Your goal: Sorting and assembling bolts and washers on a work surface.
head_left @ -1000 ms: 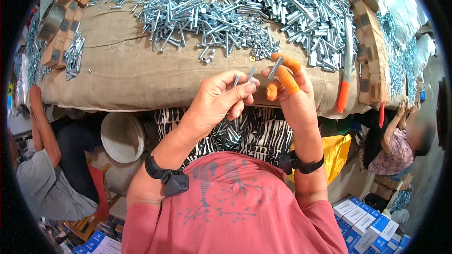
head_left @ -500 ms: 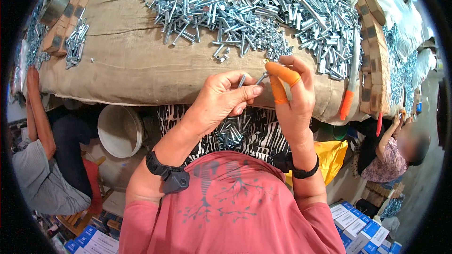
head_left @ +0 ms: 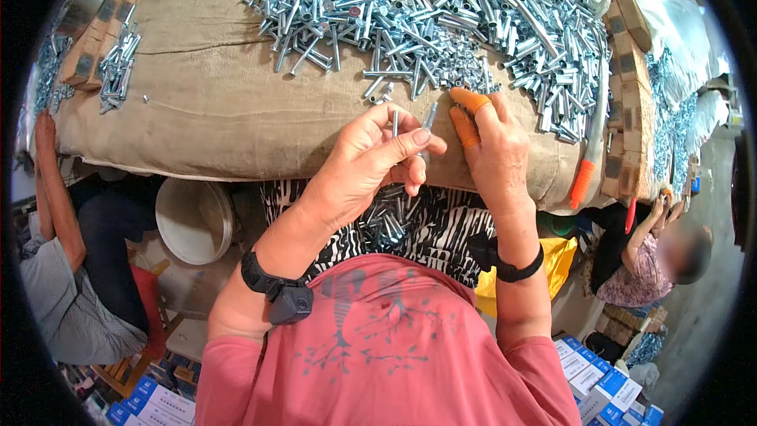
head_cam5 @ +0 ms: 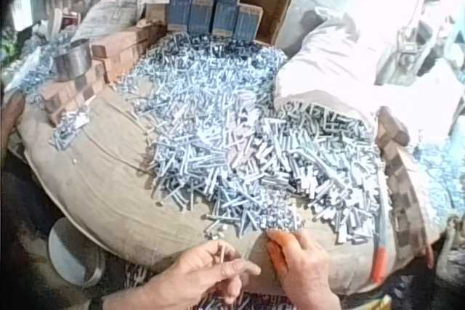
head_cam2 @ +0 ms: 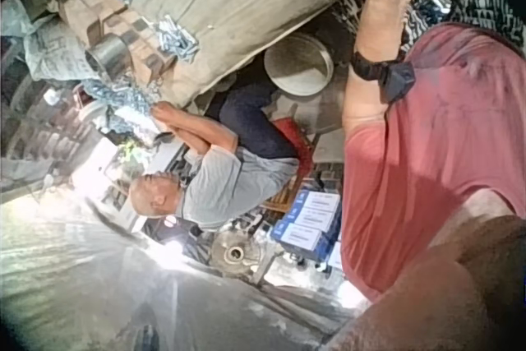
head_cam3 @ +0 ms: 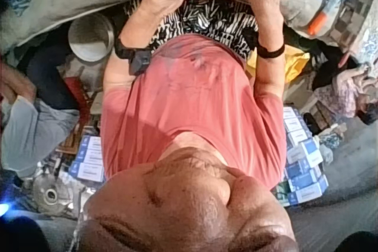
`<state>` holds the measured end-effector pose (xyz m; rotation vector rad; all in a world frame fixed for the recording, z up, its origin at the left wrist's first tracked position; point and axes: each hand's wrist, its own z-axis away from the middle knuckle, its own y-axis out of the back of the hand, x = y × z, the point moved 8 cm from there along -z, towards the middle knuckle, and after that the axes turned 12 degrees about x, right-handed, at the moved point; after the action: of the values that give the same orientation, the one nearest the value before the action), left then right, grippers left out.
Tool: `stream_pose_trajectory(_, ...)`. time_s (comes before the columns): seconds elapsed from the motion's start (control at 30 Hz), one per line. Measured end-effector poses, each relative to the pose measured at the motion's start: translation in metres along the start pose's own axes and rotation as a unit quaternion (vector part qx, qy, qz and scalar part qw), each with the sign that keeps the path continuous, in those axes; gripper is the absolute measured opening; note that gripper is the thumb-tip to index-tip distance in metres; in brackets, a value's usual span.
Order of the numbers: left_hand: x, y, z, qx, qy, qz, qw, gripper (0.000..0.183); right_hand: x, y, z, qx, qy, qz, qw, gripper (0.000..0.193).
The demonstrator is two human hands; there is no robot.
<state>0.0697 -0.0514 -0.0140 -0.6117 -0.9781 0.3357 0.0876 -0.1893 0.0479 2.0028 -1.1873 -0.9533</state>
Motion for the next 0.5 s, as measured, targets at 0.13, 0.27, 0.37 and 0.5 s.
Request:
stream_pose_trajectory(0.13,0.000,0.003,0.000,0.001,0.001,-0.004,1.000,0.018,0.005,-0.003,-0.001,0.000,-0.022,0.034,0.999,0.013)
stream_pose_trajectory(0.27,-0.001,0.004,0.002,0.007,-0.013,-0.020,1.000,0.019,0.005,0.000,-0.005,-0.010,-0.031,0.011,0.999,0.017)
stream_pose_trajectory(0.37,-0.002,0.004,0.004,0.006,-0.014,-0.019,1.000,0.019,0.001,0.006,-0.002,-0.002,0.002,0.005,1.000,0.016)
stream_pose_trajectory(0.5,-0.001,0.005,0.006,0.011,-0.014,-0.025,1.000,0.019,0.012,0.009,0.007,-0.026,-0.090,-0.116,0.989,0.019)
